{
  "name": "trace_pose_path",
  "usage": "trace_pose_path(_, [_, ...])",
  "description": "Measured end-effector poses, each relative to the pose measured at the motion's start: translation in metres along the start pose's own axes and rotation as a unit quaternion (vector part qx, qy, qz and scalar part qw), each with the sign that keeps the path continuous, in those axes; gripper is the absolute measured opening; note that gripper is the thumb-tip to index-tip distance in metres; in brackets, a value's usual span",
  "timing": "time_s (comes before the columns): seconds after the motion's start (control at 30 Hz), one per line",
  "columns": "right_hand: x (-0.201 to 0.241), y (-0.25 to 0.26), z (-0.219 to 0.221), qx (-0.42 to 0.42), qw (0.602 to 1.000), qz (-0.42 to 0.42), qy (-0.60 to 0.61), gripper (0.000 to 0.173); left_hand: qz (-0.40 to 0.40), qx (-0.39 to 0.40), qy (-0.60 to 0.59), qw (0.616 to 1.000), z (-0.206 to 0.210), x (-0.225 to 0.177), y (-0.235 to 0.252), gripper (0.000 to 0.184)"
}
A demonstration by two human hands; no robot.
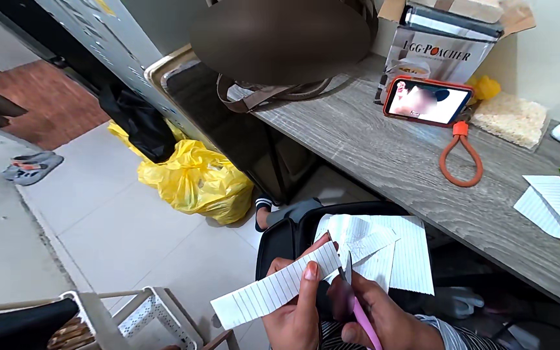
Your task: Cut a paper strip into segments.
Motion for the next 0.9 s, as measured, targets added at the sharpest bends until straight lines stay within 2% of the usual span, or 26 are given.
trace_pose_path(0.13, [-0.0018, -0.0012, -0.0009, -0.007, 1.0, 0.001, 0.007, 0.052, -0.003, -0.007, 0.005, 1.0, -0.0016, 0.0012, 0.0, 0.009])
trace_pose_path(0.33, [-0.0038, -0.0048, -0.0066, -0.064, 0.997, 0.023, 0.043, 0.033, 0.009, -0.017, 0.013, 1.0, -0.0059, 0.0005, -0.0003, 0.01])
trace_pose_path(0.4, [-0.0044, -0.0045, -0.0064, -0.059, 0.997, 0.029, 0.045, 0.033, 0.009, -0.02, 0.012, 1.0, -0.0069, 0.0008, -0.0004, 0.01])
trace_pose_path(0.53, [-0.0045, -0.002, -0.0011, -0.007, 1.0, 0.006, 0.015, 0.054, -0.002, -0.01, 0.003, 1.0, -0.0033, -0.0001, -0.0008, 0.009])
trace_pose_path(0.6, [-0.0033, -0.0012, -0.0007, -0.003, 1.0, -0.001, 0.005, 0.058, -0.001, -0.002, 0.0, 1.0, -0.0008, -0.0006, -0.0006, 0.008])
trace_pose_path(0.8, [-0.005, -0.0035, -0.0067, -0.046, 0.998, 0.017, 0.029, 0.037, 0.006, -0.015, 0.004, 1.0, -0.0054, 0.0007, 0.0002, 0.01])
trace_pose_path(0.9, [-0.0062, -0.0041, -0.0078, -0.055, 0.997, 0.027, 0.044, 0.035, 0.006, -0.023, 0.007, 1.0, -0.007, 0.001, 0.0009, 0.011])
Point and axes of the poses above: each hand's wrist, its own y-axis towards the middle knuckle, its own z-axis out of the palm, x = y × z, the point moved 10 cm from there along y, towards the middle knuckle, and after that the axes turned 13 degrees about -z, right-handed, at the moved point
